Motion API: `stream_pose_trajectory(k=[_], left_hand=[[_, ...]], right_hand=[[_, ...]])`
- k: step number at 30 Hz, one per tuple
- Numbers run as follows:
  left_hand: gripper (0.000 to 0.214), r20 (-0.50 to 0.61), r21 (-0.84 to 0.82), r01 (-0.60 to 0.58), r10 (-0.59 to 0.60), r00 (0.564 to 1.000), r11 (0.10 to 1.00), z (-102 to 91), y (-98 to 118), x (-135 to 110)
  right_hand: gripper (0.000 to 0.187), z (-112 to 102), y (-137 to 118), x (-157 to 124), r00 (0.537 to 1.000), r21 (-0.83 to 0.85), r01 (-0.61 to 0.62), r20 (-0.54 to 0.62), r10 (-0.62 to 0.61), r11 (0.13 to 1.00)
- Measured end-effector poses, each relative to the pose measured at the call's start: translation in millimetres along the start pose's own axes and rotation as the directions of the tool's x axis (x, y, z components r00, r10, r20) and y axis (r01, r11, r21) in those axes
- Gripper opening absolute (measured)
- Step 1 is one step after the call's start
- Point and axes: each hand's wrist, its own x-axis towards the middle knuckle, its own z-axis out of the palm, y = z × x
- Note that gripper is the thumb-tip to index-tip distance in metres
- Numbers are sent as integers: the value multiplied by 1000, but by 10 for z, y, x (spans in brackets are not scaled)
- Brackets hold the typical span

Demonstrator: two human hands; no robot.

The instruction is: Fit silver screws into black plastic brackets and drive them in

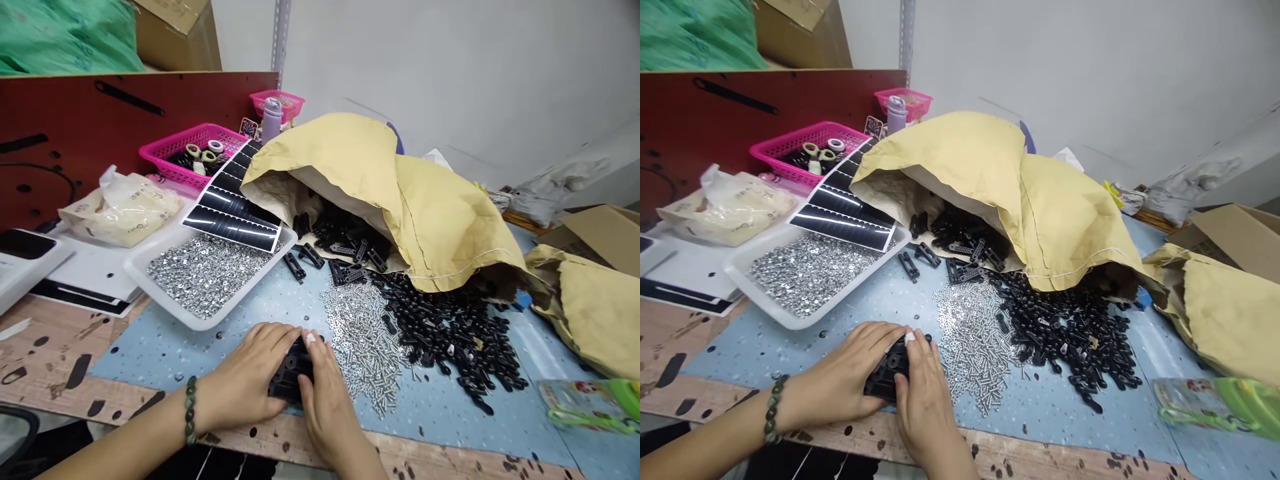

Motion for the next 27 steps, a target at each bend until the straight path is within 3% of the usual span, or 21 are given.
stream_pose_trajectory(k=[4,7,13,20,27], left_hand=[[82,30,20,-36,35,999,999,-12,-4,54],[86,44,2,-19,19,999,1000,8,-6,69],[74,24,-41,-5,6,1000,999,48,9,98],[82,45,10,-11,10,999,1000,77,-13,95],[69,56,-10,-37,37,998,999,60,57,172]], right_hand=[[51,7,44,0,987,84,-40,-154,53,996],[51,-1,71,-58,966,52,-49,-251,61,997],[61,-38,44,-172,993,-91,90,-73,-96,992],[57,-135,-10,-200,999,-27,23,28,-22,999],[46,-65,43,-50,993,-7,-76,-93,75,997]])
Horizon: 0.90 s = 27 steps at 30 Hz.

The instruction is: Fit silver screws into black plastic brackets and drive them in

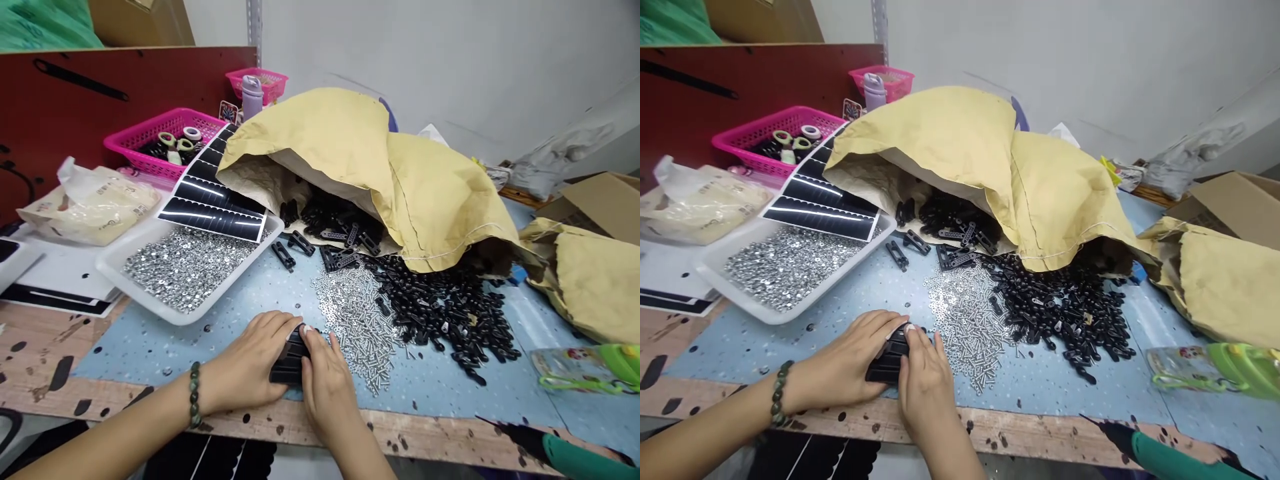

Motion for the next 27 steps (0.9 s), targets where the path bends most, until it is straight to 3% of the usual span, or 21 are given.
stream_pose_trajectory(k=[3,6,8,9,11,14,16,18,19,21,22,24,25,27], left_hand=[[60,8,-27,7,-7,1000,1000,21,1,25],[63,-33,-87,51,-54,998,995,-52,8,17],[61,-23,-230,125,-134,991,965,-181,44,-9],[55,37,-348,171,-169,985,922,-258,73,-27],[38,232,-613,289,-183,956,735,-395,140,-73],[27,490,-799,521,-177,853,301,-479,195,-160],[35,567,-795,603,-274,777,66,-457,174,-241],[49,566,-797,603,-352,745,-4,-409,120,-350],[55,515,-814,579,-399,759,50,-380,91,-412],[56,276,-796,502,-535,799,339,-310,46,-529],[53,110,-706,472,-577,809,528,-267,35,-572],[61,-167,-375,423,-509,844,825,-164,31,-600],[68,-211,-199,388,-426,880,900,-110,32,-583],[77,-163,47,296,-285,945,954,-18,27,-509]], right_hand=[[37,-67,45,50,994,147,-104,36,99,984],[33,-209,127,92,978,322,-172,-54,199,931],[39,-276,141,133,977,370,-85,-151,150,925],[43,-289,123,162,980,381,-9,-181,85,925],[49,-275,33,240,971,392,142,-232,-51,909],[42,-177,-159,378,943,385,232,-315,-109,893],[33,-87,-246,453,954,443,112,-297,28,890],[34,2,-264,497,948,514,-110,-203,245,851],[37,42,-249,508,928,522,-217,-152,340,825],[42,109,-198,514,888,468,-365,-83,452,805],[43,136,-173,513,876,418,-407,-73,477,812],[43,185,-142,515,872,279,-445,-79,482,851],[41,209,-138,518,877,194,-450,-90,472,872],[38,255,-141,529,888,10,-446,-122,444,895]])
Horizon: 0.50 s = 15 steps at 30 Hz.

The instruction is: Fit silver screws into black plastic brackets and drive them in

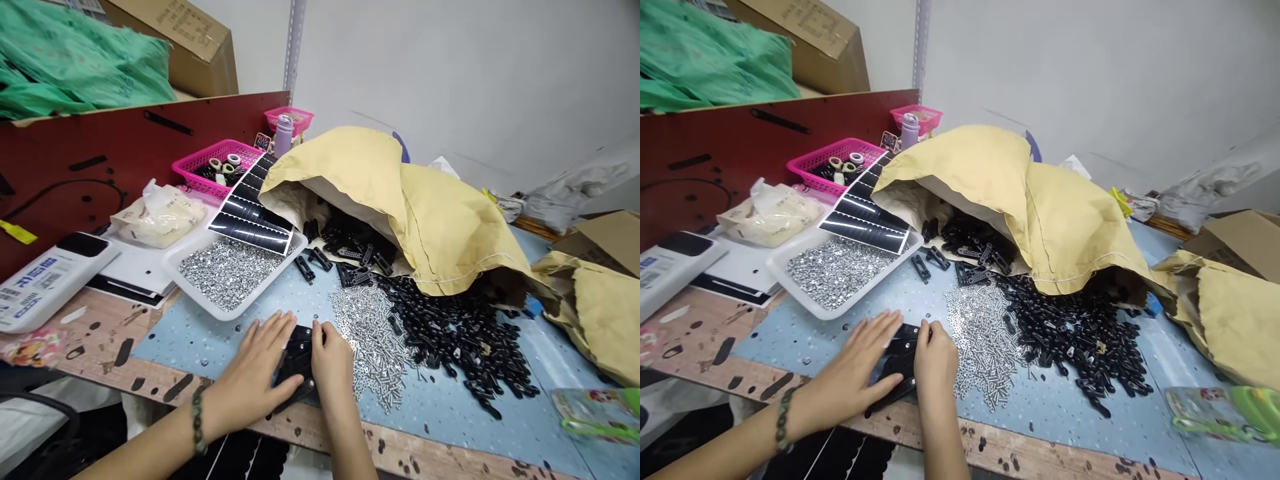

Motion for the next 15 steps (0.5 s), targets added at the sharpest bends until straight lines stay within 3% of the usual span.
stream_pose_trajectory(k=[2,4,6,8,10,13,15], left_hand=[[79,52,92,-64,59,997,994,50,3,77],[78,55,115,-59,53,997,992,26,-15,130],[74,43,91,-60,56,997,994,-59,-37,142],[73,63,34,-79,77,995,996,-168,-39,124],[74,110,-60,-95,101,989,994,-261,-14,99],[67,147,-251,-38,77,986,967,-330,48,76],[59,91,-360,27,6,996,933,-329,71,83]], right_hand=[[35,27,-10,3,998,-135,37,-46,-43,990],[29,9,-21,6,987,-151,101,-107,-118,983],[23,-69,-56,2,964,-17,216,-153,-216,976],[24,-194,-133,-13,936,203,349,-115,-332,915],[29,-332,-240,-37,873,366,456,-8,-487,811],[24,-494,-355,-82,771,429,547,78,-633,719],[21,-565,-334,-121,792,462,528,36,-609,713]])
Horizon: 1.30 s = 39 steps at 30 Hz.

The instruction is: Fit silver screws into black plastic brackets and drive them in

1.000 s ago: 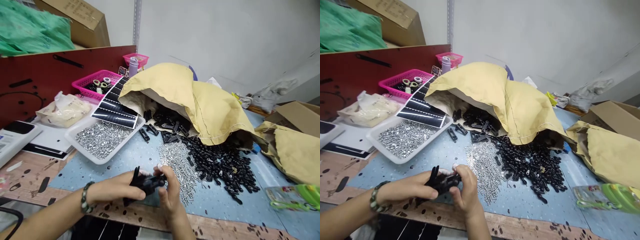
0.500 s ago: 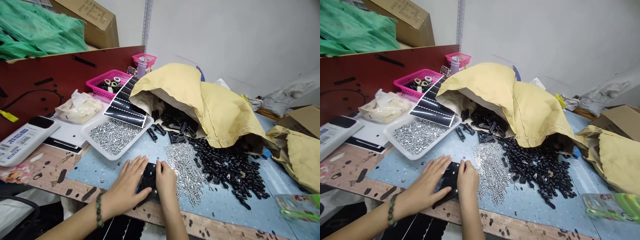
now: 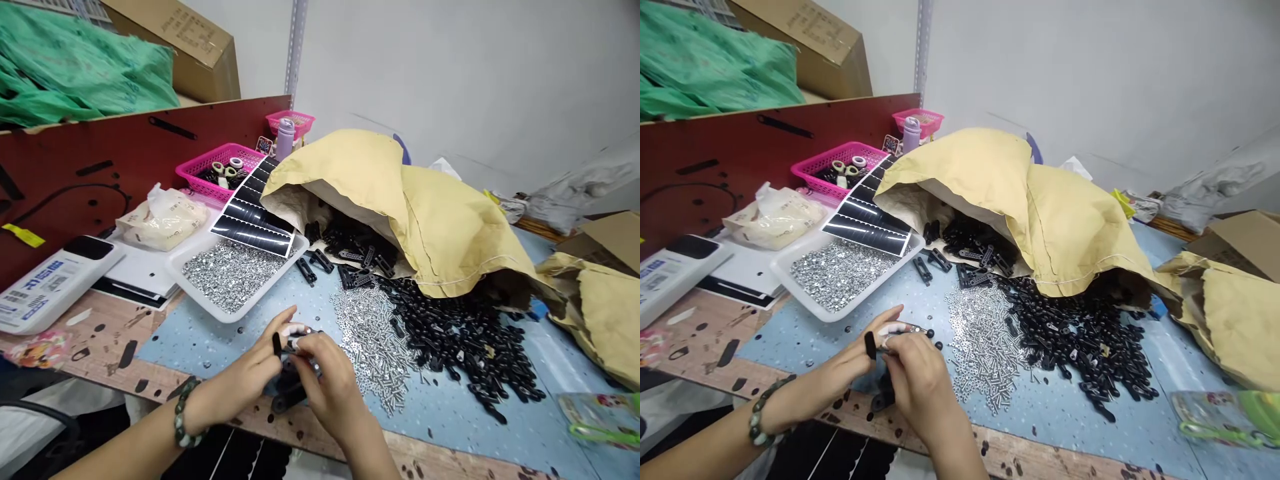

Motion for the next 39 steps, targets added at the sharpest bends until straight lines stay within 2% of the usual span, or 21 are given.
stream_pose_trajectory(k=[1,3,5,7,9,11,13,15,18,21,23,28,32,35,37,39], left_hand=[[56,-61,-22,27,-28,998,999,10,-6,13],[55,-156,47,70,-61,986,996,34,-49,55],[63,-126,207,66,-40,991,976,60,-111,102],[67,-4,317,-11,12,1000,948,88,-153,118],[67,55,356,-87,72,996,931,120,-153,72],[67,10,390,-131,138,990,911,162,-122,-49],[57,-21,431,-199,230,973,880,222,-99,-222],[40,-14,458,-271,312,950,847,301,-116,-400],[36,-69,477,-317,394,916,820,418,-198,-580],[29,-152,459,-357,467,871,813,476,-258,-620],[26,-175,440,-364,475,862,821,479,-261,-603],[30,-182,414,-350,454,872,840,469,-231,-588],[26,-128,434,-292,379,916,852,483,-186,-627],[30,-79,430,-244,306,949,869,451,-88,-630],[37,-54,387,-198,236,970,901,404,5,-614],[45,-28,325,-130,147,989,937,355,100,-586]], right_hand=[[19,-35,7,-45,997,35,-45,-54,47,998],[15,-112,61,-164,968,121,-179,-158,197,976],[11,-182,146,-294,906,209,-344,-182,382,916],[13,-221,228,-405,843,289,-474,-124,523,832],[16,-222,281,-485,790,369,-552,-55,610,748],[16,-195,297,-529,761,427,-588,5,648,687],[14,-153,286,-542,749,449,-611,61,659,652],[13,-106,263,-535,749,443,-625,107,654,643],[12,-39,230,-515,760,367,-638,160,630,677],[13,-1,206,-502,757,252,-654,209,619,713],[14,2,194,-496,758,202,-650,225,612,732],[15,-15,177,-472,779,86,-605,268,566,792],[13,2,202,-473,788,-32,-565,274,551,825],[12,-7,226,-499,786,-149,-556,225,575,818],[19,-32,194,-504,828,-243,-496,157,538,834],[22,-51,99,-481,919,-258,-342,112,379,904]])
